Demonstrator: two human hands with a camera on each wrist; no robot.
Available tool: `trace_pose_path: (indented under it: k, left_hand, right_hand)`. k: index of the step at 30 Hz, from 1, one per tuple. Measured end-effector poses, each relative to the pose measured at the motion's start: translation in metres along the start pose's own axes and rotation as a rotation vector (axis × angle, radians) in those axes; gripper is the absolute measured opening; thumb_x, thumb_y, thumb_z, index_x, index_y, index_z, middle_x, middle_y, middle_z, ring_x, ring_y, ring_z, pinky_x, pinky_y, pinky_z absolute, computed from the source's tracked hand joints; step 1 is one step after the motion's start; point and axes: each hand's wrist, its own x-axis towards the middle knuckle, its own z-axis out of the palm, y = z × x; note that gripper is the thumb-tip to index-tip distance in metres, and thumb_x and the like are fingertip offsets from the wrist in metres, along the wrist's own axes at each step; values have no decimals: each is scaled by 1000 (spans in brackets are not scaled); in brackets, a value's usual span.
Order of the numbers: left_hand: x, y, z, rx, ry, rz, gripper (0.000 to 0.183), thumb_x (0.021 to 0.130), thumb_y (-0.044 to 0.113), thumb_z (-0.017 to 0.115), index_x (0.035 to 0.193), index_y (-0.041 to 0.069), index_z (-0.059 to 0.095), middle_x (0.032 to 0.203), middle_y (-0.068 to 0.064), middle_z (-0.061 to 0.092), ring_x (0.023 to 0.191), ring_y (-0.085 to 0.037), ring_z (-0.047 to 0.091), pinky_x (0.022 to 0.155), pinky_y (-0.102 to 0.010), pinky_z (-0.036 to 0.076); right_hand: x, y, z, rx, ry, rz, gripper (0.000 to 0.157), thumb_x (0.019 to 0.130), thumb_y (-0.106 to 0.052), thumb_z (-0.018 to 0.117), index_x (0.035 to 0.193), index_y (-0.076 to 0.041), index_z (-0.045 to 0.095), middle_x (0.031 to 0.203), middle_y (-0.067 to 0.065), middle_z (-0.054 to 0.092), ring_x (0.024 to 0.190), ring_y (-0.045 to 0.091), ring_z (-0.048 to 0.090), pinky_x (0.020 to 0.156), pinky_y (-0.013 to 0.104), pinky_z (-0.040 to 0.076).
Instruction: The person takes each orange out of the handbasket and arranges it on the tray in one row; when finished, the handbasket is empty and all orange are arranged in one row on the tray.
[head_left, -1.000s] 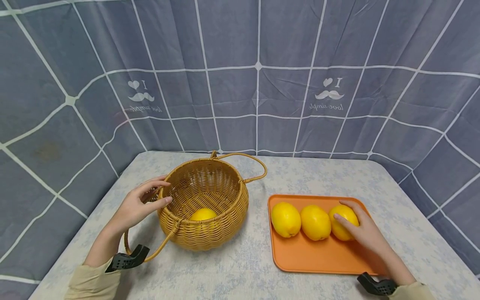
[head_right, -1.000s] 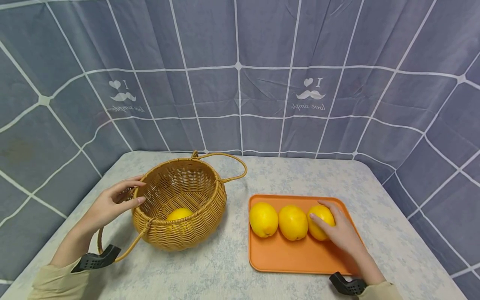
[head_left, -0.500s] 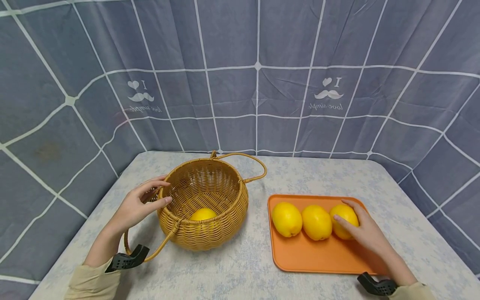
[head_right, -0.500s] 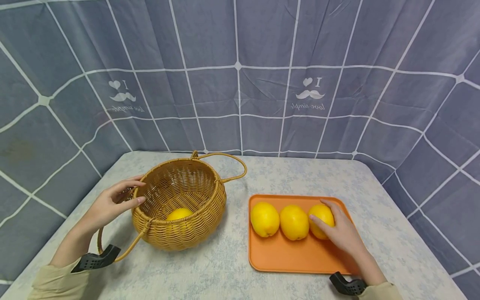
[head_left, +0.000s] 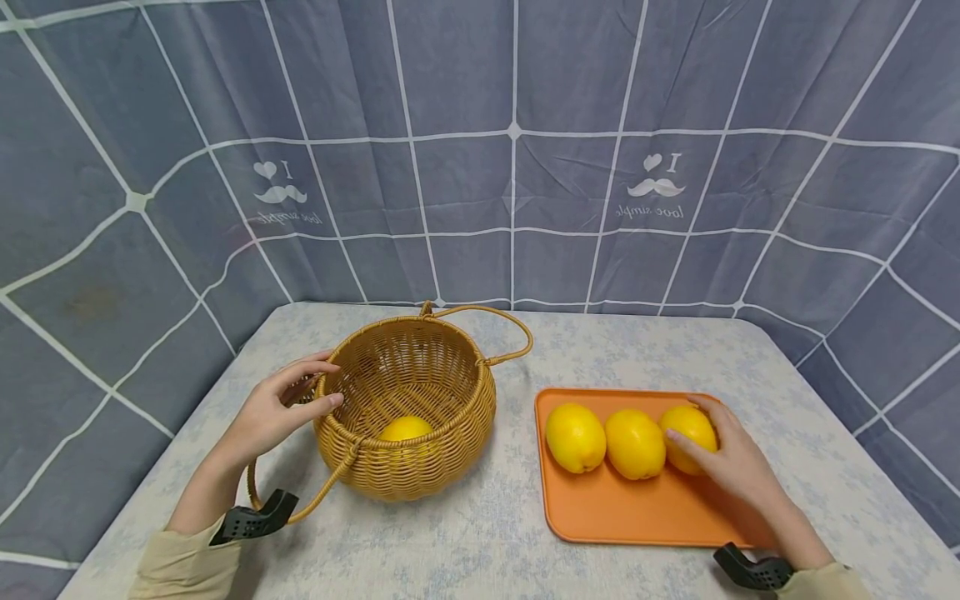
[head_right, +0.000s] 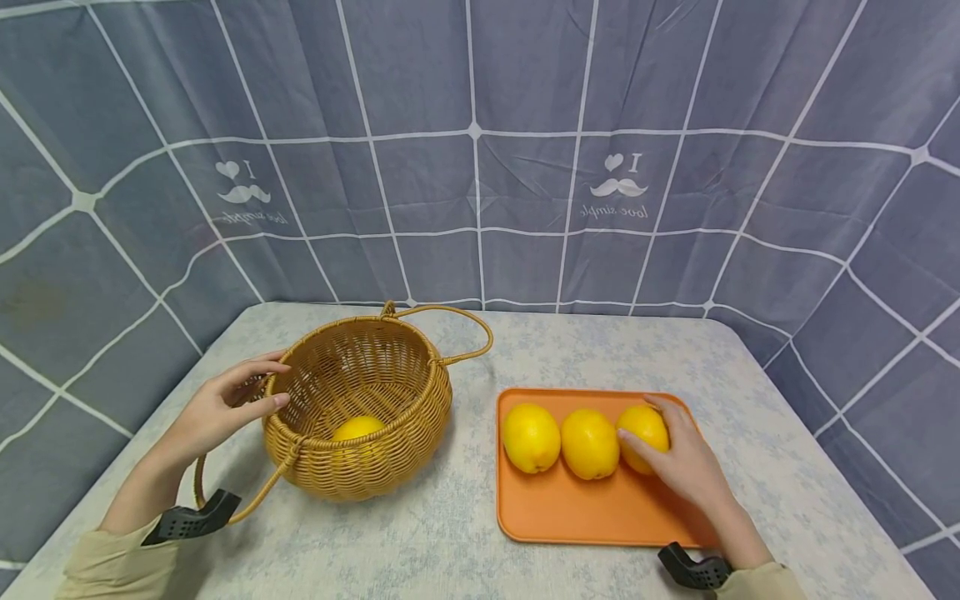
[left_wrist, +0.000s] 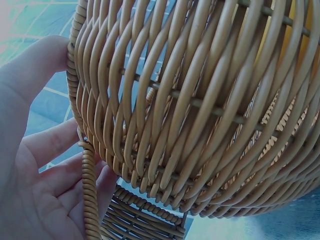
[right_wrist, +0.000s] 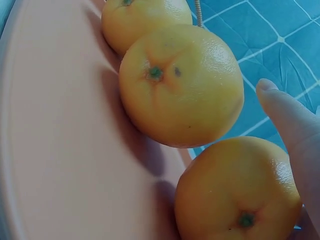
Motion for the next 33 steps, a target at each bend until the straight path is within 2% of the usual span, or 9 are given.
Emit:
trace_pose_path:
  k: [9, 13, 22, 28, 33]
  left_hand:
    - [1, 1, 0, 8, -3, -4, 41, 89, 26, 66, 125, 8, 57, 146, -5, 37, 130, -31, 36, 92, -3, 32]
    - [1, 2, 0, 2, 0, 1, 39, 89, 25, 67, 124, 9, 58, 145, -6, 38, 130, -31, 36, 92, -3, 31]
    - [0, 2, 0, 10, -2, -11, 42, 89, 26, 67, 125, 7, 57, 146, -7, 37, 131, -32, 35, 92, -2, 30]
    - [0, 3, 0, 12, 1, -11, 42, 89, 26, 67, 125, 6, 57, 145, -7, 37, 131, -31, 35, 93, -3, 30]
    - [1, 3, 0, 20, 1, -14, 42, 89, 26, 66, 125, 6, 57, 145, -7, 38, 131, -31, 36, 93, -3, 30]
  right_hand:
    - [5, -14, -17, -43, -4, -12, 75, 89, -45, 62, 143, -3, 31, 140, 29, 30, 122, 51, 33, 86, 73, 31]
    - [13, -29, -30, -10, -3, -64, 72, 90, -41, 62, 145, -6, 30, 143, 27, 28, 125, 51, 29, 87, 74, 28]
    - [44, -69, -41, 109, 33, -223, 60, 92, -28, 63, 142, -7, 38, 141, 23, 34, 126, 44, 32, 95, 66, 30]
    - [62, -103, -44, 256, -23, -284, 54, 94, -22, 60, 141, -9, 39, 143, 15, 36, 130, 37, 32, 100, 60, 31]
    - [75, -132, -42, 354, -99, -299, 50, 96, -21, 57, 140, -8, 39, 144, 14, 36, 131, 35, 34, 102, 56, 34]
